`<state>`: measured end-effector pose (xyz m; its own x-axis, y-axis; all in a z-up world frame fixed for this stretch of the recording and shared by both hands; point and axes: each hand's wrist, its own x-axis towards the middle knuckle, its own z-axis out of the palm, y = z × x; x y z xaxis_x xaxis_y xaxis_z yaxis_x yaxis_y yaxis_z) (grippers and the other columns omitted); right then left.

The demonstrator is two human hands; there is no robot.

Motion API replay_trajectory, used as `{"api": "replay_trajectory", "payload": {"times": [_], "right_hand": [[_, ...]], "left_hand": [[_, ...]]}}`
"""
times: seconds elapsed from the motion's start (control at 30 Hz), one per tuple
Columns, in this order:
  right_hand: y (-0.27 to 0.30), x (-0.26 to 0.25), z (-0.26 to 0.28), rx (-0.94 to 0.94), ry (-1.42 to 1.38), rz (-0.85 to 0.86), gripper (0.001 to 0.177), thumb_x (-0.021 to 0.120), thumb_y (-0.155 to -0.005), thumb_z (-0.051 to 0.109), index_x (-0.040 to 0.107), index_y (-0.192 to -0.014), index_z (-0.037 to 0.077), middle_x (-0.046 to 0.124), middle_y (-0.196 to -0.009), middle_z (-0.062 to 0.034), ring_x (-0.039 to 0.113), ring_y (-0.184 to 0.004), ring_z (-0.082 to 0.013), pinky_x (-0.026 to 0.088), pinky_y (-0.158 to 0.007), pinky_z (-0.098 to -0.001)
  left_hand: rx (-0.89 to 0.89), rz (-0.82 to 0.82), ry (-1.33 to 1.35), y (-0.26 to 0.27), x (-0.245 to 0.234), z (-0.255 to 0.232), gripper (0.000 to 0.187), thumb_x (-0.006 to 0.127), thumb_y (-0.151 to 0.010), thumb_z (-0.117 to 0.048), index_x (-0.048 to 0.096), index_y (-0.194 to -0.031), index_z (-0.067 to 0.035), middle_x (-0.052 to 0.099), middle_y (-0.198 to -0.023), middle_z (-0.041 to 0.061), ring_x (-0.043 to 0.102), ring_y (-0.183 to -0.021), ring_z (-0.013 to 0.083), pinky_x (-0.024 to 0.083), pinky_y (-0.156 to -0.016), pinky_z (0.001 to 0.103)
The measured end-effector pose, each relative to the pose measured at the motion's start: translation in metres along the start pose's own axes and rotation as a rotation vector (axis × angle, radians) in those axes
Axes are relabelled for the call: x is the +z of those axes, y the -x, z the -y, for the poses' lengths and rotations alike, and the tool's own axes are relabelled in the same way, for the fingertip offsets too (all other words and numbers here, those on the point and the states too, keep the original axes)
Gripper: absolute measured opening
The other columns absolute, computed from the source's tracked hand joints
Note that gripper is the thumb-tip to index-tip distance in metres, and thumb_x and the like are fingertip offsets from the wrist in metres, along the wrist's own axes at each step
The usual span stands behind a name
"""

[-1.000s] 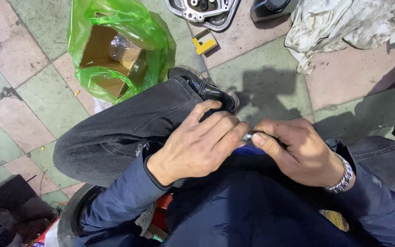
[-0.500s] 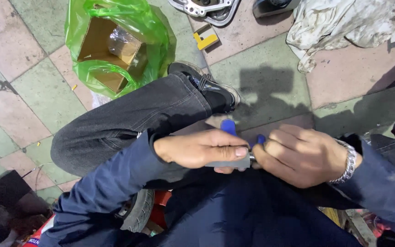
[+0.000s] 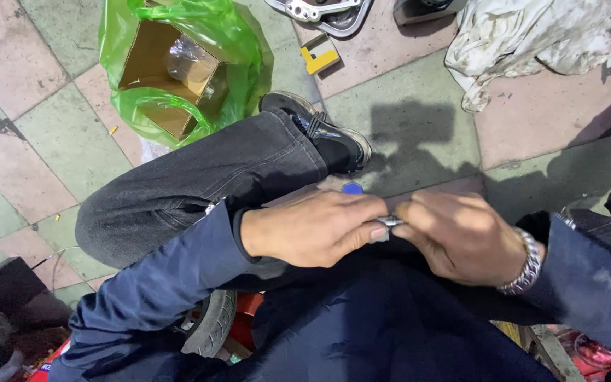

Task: The person sits on the floor and uses a piece of sandpaper to rub and clean a small cylindrical metal part. They rotate the part in their hands to clean different sides and inspect it closely throughout the process.

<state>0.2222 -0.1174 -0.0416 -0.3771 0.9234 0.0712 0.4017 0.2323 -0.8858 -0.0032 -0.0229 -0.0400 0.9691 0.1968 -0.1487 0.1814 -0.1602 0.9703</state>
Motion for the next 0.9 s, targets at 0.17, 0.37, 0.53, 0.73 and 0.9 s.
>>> {"api": "replay_trajectory", "payload": {"times": [0.17,0.37,0.53,0.73,0.9], "right_hand": [[0.007,0.006,0.003,0.629,-0.275,0.054,0.017,0.063,-0.094,0.013,0.069,-0.080,0.004,0.058,-0.053,-0.0013,0.042,-0.043,-0.0135,0.039,-0.043,-0.0297],[0.024,0.020,-0.021,0.078,0.037,-0.044,0.011,0.058,-0.097,0.011,0.067,-0.096,0.005,0.053,-0.060,-0.0074,0.058,-0.052,-0.0356,0.052,-0.042,-0.0373],[0.009,-0.014,-0.024,-0.567,0.457,0.165,0.021,0.065,-0.089,0.014,0.067,-0.104,-0.002,0.059,-0.086,-0.0124,0.060,-0.078,-0.0271,0.053,-0.071,-0.0367],[0.017,-0.010,-0.026,-0.486,0.405,0.167,0.020,0.065,-0.089,0.012,0.068,-0.103,-0.001,0.053,-0.080,-0.0056,0.055,-0.070,-0.0214,0.048,-0.065,-0.0320],[0.019,0.004,-0.002,0.175,-0.091,-0.035,0.015,0.072,-0.083,0.003,0.065,-0.096,0.000,0.064,-0.072,-0.0061,0.053,-0.050,-0.0196,0.046,-0.051,-0.0315]], "left_hand": [[-0.001,-0.214,-0.757,-0.005,0.013,-0.013,0.016,0.058,-0.099,-0.023,0.054,-0.096,-0.007,0.056,-0.093,0.010,0.056,-0.081,0.0258,0.047,-0.073,0.038],[-0.060,0.161,0.059,-0.001,-0.002,0.006,0.038,0.035,-0.108,-0.023,0.052,-0.121,0.009,0.060,-0.108,0.033,0.063,-0.096,0.0509,0.052,-0.078,0.058],[-0.202,0.387,0.760,0.000,0.005,0.017,0.025,0.041,-0.110,-0.026,0.055,-0.100,-0.008,0.055,-0.079,-0.002,0.048,-0.068,0.0096,0.045,-0.059,0.025],[-0.100,0.323,0.489,-0.006,0.001,0.009,0.038,0.033,-0.108,-0.036,0.056,-0.113,-0.006,0.055,-0.081,0.001,0.048,-0.068,0.0127,0.047,-0.063,0.028],[0.108,-0.020,-0.316,-0.013,-0.001,-0.005,0.021,0.058,-0.101,-0.018,0.046,-0.094,-0.002,0.060,-0.082,0.016,0.062,-0.067,0.0361,0.048,-0.056,0.045]]}}
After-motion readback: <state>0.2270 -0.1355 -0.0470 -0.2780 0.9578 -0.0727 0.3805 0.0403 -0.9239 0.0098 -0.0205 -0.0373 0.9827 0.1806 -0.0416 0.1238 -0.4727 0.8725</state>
